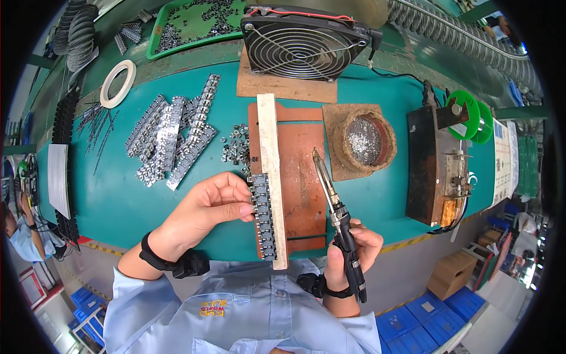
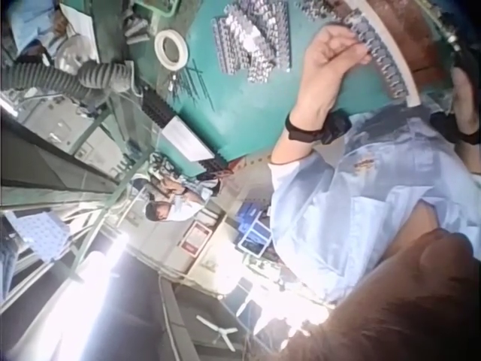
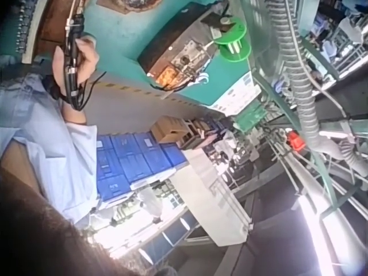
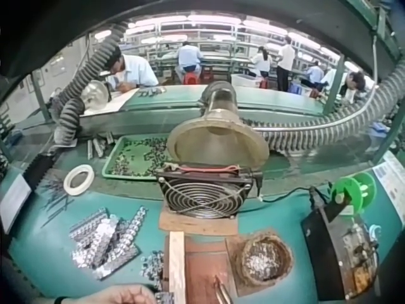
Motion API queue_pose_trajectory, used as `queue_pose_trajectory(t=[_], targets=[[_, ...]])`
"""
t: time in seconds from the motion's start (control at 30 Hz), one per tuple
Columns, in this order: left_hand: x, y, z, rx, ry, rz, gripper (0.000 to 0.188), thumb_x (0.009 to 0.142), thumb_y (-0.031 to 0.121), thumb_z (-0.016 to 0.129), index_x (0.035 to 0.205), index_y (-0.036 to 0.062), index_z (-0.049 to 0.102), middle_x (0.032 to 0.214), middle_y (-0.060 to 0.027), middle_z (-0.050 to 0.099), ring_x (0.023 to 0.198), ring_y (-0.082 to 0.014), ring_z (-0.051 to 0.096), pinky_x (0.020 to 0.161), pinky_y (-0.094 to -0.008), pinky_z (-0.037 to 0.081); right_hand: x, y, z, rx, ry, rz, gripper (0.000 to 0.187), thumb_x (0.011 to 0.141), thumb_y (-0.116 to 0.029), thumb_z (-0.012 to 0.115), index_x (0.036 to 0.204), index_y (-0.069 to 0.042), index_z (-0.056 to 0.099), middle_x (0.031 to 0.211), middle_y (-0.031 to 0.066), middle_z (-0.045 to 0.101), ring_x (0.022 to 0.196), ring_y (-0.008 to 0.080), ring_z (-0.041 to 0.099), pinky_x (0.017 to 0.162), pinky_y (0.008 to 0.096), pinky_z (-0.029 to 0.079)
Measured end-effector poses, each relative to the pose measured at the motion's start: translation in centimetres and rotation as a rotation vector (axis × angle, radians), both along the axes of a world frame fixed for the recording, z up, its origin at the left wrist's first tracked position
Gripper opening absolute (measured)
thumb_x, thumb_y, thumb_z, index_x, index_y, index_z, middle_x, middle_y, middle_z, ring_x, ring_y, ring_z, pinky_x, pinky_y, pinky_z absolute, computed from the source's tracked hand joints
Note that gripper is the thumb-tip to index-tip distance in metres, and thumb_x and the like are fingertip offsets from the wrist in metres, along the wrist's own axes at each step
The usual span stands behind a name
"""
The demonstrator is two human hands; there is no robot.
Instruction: Soldering electronic components onto a PCB strip at a workbench.
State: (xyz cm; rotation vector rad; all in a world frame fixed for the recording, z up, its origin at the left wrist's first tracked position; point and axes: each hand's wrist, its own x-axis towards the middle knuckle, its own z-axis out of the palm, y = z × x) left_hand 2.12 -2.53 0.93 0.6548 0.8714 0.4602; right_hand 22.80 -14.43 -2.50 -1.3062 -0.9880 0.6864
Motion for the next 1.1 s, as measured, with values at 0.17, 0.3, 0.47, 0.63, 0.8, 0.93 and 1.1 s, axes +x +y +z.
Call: queue_pose_trajectory(t=[0.17,0.3,0.47,0.63,0.8,0.93,1.1], targets=[[0.4,-0.3,0.3,-0.012,-0.005,0.024,0.016,0.079,-0.004,0.056,0.091,0.0046,0.049,0.086,-0.0036,0.058,0.078,-0.0110,0.057,0.072,-0.0231,0.047,0.1,0.0,0.9,-0.051,0.099,-0.039,0.048,0.071,-0.027,0.070,0.099,-0.006,0.038,0.086,0.0084,0.046,0.068,0.0121,0.044,0.060,0.0218,0.037],[-0.5,-0.1,0.0,-0.012,-0.020,0.020,0.016,0.079,-0.003,0.057,0.090,0.0042,0.049,0.085,-0.0036,0.057,0.077,-0.0109,0.057,0.072,-0.0232,0.047,-0.7,-0.1,0.9,-0.043,0.162,-0.078,0.049,0.069,-0.029,0.072,0.096,-0.006,0.039,0.084,0.0081,0.046,0.068,0.0126,0.044,0.060,0.0225,0.037],[-2.0,0.0,-0.6,0.007,-0.030,0.008,0.015,0.079,-0.002,0.058,0.089,0.0037,0.048,0.083,-0.0035,0.057,0.075,-0.0108,0.057,0.070,-0.0227,0.047,-1.0,-2.0,0.2,0.134,0.070,0.077,0.041,0.067,-0.018,0.073,0.094,-0.006,0.045,0.068,0.0069,0.051,0.067,0.0167,0.049,0.065,0.0305,0.038],[-2.7,0.1,-1.2,0.050,-0.074,-0.016,0.011,0.082,0.001,0.057,0.089,0.0032,0.049,0.085,-0.0038,0.059,0.079,-0.0099,0.057,0.073,-0.0224,0.046,-1.1,-1.6,2.7,0.164,-0.137,0.295,0.041,0.063,-0.016,0.075,0.091,-0.006,0.047,0.056,0.0042,0.051,0.052,0.0167,0.049,0.062,0.0327,0.039],[-3.1,-0.1,-1.3,0.053,-0.071,-0.013,0.012,0.082,0.001,0.057,0.088,0.0037,0.048,0.082,-0.0034,0.059,0.078,-0.0097,0.057,0.071,-0.0218,0.046,-1.5,-1.1,3.0,0.122,-0.229,0.435,0.042,0.061,-0.014,0.076,0.093,-0.006,0.049,0.052,0.0040,0.052,0.044,0.0179,0.048,0.061,0.0334,0.040],[-3.2,-0.1,-1.3,0.061,-0.080,-0.014,0.012,0.082,0.002,0.058,0.087,0.0041,0.047,0.081,-0.0031,0.059,0.077,-0.0095,0.057,0.071,-0.0216,0.045,-2.1,-1.2,2.9,0.087,-0.246,0.419,0.040,0.062,-0.018,0.074,0.090,-0.006,0.047,0.053,0.0042,0.050,0.047,0.0173,0.047,0.061,0.0337,0.039],[-3.4,-0.2,-1.3,0.060,-0.079,-0.013,0.012,0.082,0.002,0.058,0.087,0.0043,0.047,0.081,-0.0029,0.059,0.076,-0.0093,0.056,0.070,-0.0217,0.045,-2.1,-1.1,3.2,0.069,-0.234,0.406,0.040,0.062,-0.019,0.074,0.089,-0.007,0.048,0.052,0.0038,0.050,0.047,0.0174,0.047,0.061,0.0334,0.039]])
